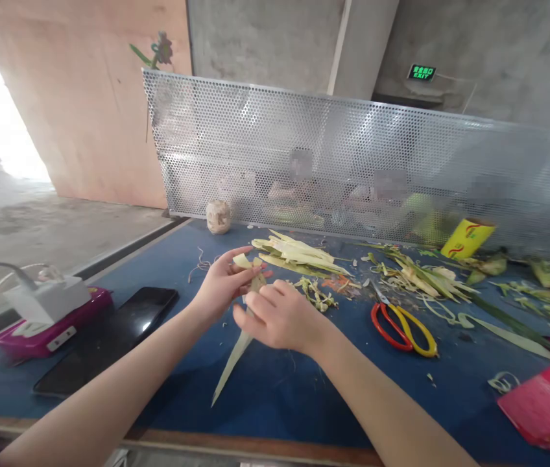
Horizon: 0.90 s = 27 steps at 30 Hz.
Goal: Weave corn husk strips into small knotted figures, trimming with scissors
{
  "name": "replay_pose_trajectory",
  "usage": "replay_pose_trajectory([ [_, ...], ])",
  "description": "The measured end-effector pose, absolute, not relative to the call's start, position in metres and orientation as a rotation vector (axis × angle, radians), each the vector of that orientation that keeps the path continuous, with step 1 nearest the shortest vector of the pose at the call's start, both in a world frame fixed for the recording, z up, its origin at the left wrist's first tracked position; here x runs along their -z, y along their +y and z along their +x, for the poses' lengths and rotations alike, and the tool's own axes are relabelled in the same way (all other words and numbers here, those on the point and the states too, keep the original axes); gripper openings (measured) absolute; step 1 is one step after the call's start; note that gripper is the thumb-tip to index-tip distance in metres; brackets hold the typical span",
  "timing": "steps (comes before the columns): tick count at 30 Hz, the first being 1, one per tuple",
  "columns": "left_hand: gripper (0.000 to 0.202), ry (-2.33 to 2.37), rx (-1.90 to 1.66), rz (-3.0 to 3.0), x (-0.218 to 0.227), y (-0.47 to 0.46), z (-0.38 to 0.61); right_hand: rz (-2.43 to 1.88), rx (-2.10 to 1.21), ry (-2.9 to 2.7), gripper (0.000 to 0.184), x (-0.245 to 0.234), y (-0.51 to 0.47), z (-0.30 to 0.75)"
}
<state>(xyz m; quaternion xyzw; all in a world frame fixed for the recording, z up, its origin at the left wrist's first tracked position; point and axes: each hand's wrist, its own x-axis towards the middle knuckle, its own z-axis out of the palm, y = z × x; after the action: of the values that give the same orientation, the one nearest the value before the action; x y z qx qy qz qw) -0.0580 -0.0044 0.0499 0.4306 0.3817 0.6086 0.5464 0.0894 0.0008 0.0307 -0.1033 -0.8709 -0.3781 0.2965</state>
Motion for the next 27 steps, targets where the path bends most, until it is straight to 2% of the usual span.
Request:
replay_pose_trajectory([
  [4,0.048,0.854,-1.406,0.977,-0.051,-0.005,-0.057,-0.264,1.128,-2.28,0.014,-0.023,0.001,0.088],
  [14,0.046,0.854,-1.389,0.908,-0.052,-0.002,-0.058,-0.464,1.035,-2.318,0.021,-0.028,0.005,0.098],
  [19,0.052,0.871,-1.343,0.94,-0.051,-0.002,-0.058,-0.452,0.957,-2.272,0.022,-0.027,0.008,0.101],
  [22,0.051,0.89,-1.347,0.954,-0.05,-0.003,-0.056,-0.515,0.64,-2.278,0.017,-0.025,0.008,0.101],
  [27,0.054,0.937,-1.291,1.013,-0.049,-0.004,-0.054,-0.759,-0.295,-2.093,0.015,-0.025,0.009,0.104],
])
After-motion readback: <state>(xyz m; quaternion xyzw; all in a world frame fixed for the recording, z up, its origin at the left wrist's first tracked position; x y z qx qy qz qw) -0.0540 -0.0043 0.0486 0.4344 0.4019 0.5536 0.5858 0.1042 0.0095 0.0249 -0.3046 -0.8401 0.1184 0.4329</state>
